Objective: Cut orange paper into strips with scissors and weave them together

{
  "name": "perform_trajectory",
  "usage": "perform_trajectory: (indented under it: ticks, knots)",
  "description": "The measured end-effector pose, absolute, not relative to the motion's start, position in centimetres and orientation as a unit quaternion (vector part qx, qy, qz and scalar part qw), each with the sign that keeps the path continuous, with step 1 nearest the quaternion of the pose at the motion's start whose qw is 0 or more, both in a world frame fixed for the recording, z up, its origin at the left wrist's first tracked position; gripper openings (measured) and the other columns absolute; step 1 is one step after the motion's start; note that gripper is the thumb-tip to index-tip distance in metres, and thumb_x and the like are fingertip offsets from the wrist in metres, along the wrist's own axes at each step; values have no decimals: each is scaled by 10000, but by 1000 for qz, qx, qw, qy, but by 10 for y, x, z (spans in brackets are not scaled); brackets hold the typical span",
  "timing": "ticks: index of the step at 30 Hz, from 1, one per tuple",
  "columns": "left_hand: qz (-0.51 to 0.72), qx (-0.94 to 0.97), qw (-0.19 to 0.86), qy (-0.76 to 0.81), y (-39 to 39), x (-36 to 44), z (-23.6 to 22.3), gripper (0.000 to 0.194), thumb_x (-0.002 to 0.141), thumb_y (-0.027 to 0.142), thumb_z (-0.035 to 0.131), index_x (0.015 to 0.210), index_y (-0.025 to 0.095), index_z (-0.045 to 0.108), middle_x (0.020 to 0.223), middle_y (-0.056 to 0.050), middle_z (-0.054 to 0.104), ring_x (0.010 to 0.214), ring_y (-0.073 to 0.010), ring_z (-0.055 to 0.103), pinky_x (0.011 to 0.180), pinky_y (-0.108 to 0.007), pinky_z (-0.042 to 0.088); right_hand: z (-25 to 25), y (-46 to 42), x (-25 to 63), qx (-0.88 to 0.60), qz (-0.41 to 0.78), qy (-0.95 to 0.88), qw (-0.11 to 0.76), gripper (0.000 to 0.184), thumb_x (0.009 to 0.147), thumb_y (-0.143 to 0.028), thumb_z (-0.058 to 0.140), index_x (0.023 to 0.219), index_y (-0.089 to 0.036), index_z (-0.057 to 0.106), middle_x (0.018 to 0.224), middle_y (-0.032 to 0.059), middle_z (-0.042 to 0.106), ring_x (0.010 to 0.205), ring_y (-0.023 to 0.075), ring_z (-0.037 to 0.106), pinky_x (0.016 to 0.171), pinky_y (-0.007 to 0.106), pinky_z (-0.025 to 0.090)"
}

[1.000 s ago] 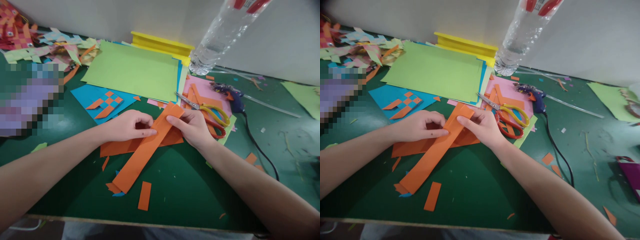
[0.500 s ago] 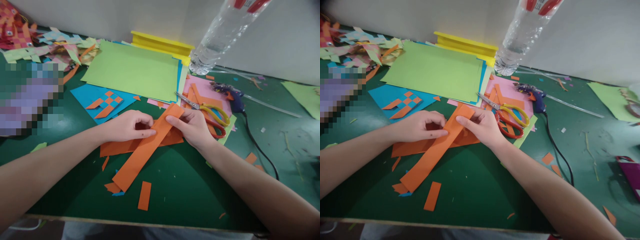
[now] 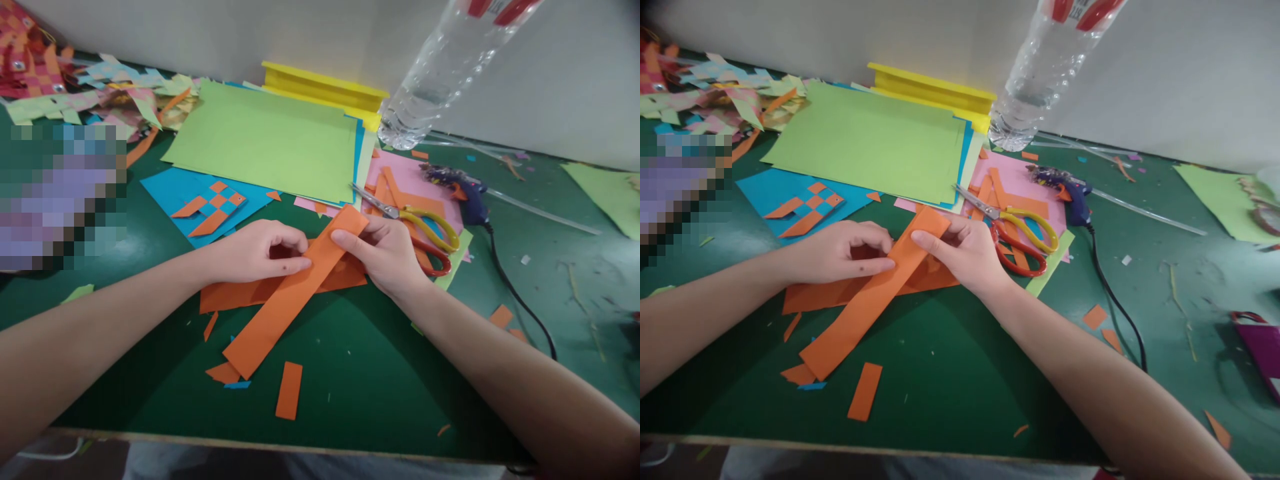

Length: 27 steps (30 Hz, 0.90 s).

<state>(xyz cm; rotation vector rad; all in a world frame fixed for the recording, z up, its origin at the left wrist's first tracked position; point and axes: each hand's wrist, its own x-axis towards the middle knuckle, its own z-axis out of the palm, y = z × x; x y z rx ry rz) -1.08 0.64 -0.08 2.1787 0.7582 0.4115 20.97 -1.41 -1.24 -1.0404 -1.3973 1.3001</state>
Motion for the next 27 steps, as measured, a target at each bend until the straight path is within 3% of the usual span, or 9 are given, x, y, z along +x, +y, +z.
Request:
perform_trajectory:
  ticks: [27]
  knots:
    - [165,863,383,284,6,-11,1,245,887,313,504,684,191,442,629,26,456,612,-117,439,544,-229,337,-11,-16,208,-438,517,-571,463,167,711,-384,814,745,-230,760,804,11,757,680,138,695,624,257,585]
